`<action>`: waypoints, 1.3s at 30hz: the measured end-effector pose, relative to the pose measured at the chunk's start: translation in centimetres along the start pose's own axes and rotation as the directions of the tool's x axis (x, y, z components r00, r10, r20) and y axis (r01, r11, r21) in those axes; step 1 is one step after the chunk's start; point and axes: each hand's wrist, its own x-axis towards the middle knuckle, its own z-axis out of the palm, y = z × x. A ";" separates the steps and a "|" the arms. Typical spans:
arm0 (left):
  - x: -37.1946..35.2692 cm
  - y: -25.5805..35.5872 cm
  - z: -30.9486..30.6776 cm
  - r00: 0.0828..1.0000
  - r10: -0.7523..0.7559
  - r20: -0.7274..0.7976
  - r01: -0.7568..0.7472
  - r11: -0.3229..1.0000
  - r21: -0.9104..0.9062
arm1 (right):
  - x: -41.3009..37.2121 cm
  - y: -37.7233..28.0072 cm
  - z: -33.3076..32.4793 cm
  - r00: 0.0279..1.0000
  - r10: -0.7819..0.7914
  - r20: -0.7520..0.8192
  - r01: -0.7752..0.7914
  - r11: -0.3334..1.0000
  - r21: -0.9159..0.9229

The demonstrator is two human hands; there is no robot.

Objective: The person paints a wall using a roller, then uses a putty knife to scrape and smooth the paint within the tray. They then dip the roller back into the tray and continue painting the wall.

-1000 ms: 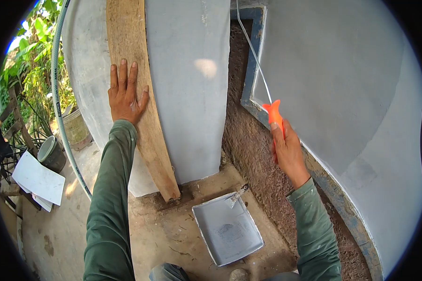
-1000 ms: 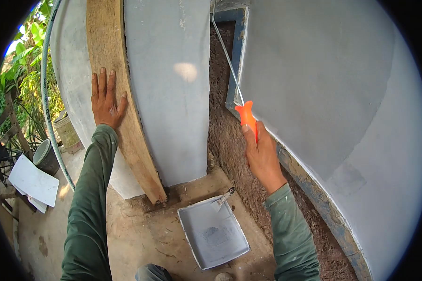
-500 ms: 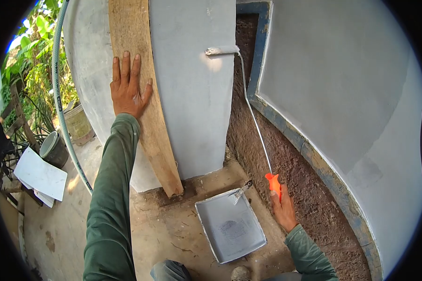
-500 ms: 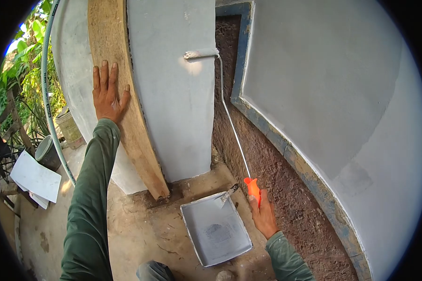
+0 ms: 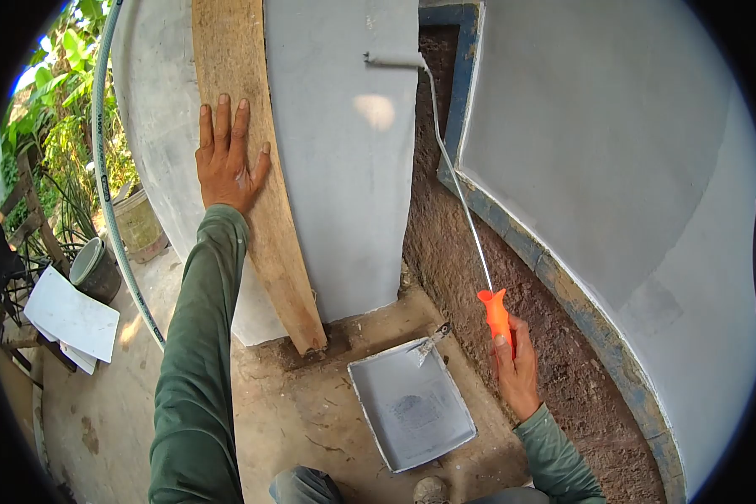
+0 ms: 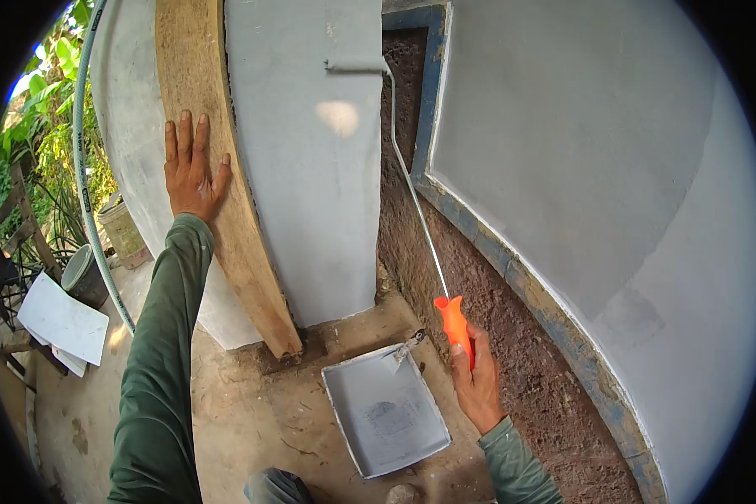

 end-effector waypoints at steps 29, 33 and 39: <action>0.2 0.4 -1.3 0.997 -0.033 0.072 0.030 0.999 0.033 | 17.5 -33.3 -10.5 0.849 -0.469 -0.241 0.476 0.879 -0.035; 0.2 0.3 -1.6 0.993 -0.040 0.113 0.034 0.998 0.053 | 17.7 -35.6 -10.7 0.854 -0.456 -0.252 0.464 0.885 -0.027; 0.5 0.4 -2.5 0.978 -0.055 0.201 0.033 0.993 0.110 | 14.5 -29.3 -9.7 0.880 -0.419 -0.223 0.415 0.907 -0.067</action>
